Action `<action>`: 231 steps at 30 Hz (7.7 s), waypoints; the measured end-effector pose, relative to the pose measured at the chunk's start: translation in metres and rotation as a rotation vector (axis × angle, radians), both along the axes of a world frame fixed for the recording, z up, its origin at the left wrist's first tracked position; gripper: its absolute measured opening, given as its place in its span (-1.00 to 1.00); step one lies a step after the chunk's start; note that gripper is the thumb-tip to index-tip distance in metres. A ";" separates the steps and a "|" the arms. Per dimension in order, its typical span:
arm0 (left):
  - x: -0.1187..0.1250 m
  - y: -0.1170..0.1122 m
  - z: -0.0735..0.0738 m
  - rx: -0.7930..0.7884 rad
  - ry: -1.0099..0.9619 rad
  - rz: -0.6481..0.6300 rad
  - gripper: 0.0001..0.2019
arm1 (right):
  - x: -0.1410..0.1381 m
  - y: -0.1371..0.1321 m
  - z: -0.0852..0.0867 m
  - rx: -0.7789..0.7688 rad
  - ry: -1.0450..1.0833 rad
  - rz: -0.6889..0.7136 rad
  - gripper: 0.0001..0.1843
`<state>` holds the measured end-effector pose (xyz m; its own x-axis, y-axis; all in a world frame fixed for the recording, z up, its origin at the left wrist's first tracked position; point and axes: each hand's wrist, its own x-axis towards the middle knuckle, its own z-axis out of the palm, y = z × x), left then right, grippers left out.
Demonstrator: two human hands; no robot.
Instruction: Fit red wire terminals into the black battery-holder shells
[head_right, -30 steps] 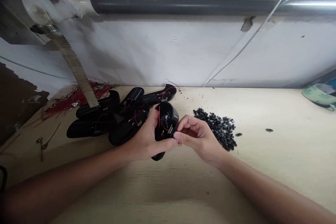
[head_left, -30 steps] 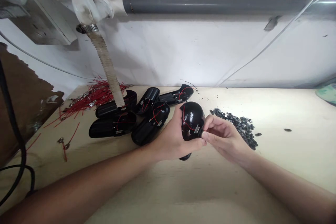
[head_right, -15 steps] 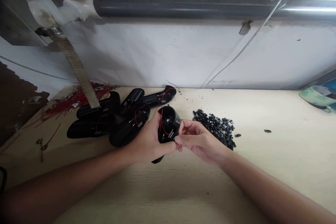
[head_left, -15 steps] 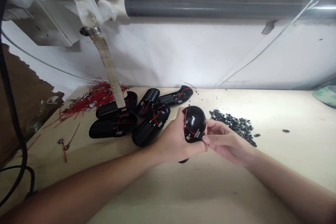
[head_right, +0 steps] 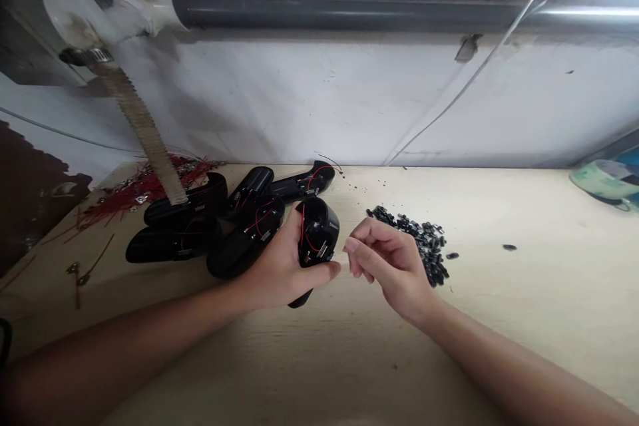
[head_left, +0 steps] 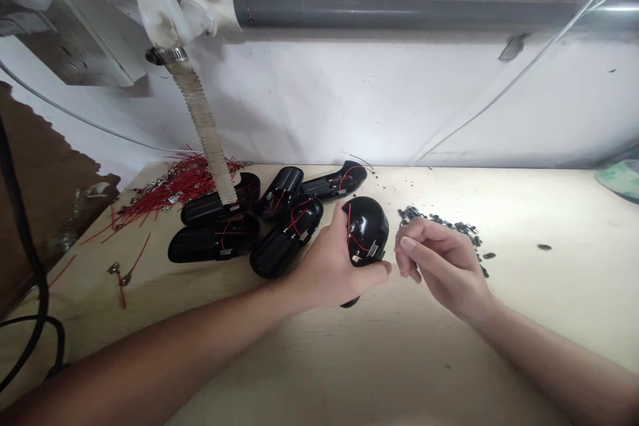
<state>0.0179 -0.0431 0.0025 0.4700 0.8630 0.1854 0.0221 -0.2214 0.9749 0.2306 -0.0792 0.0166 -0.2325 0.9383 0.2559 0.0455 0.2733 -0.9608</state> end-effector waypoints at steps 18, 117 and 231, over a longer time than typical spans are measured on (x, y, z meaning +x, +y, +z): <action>-0.004 -0.001 0.004 -0.042 -0.052 -0.145 -0.49 | -0.009 0.000 0.000 -0.090 0.113 0.163 -0.81; -0.002 0.002 0.006 0.049 0.080 -0.080 -0.39 | -0.016 0.002 -0.005 -0.065 0.148 0.210 -0.44; 0.004 0.005 0.005 -0.155 -0.283 0.037 -0.73 | -0.012 0.005 -0.009 0.521 -0.355 -0.123 -0.72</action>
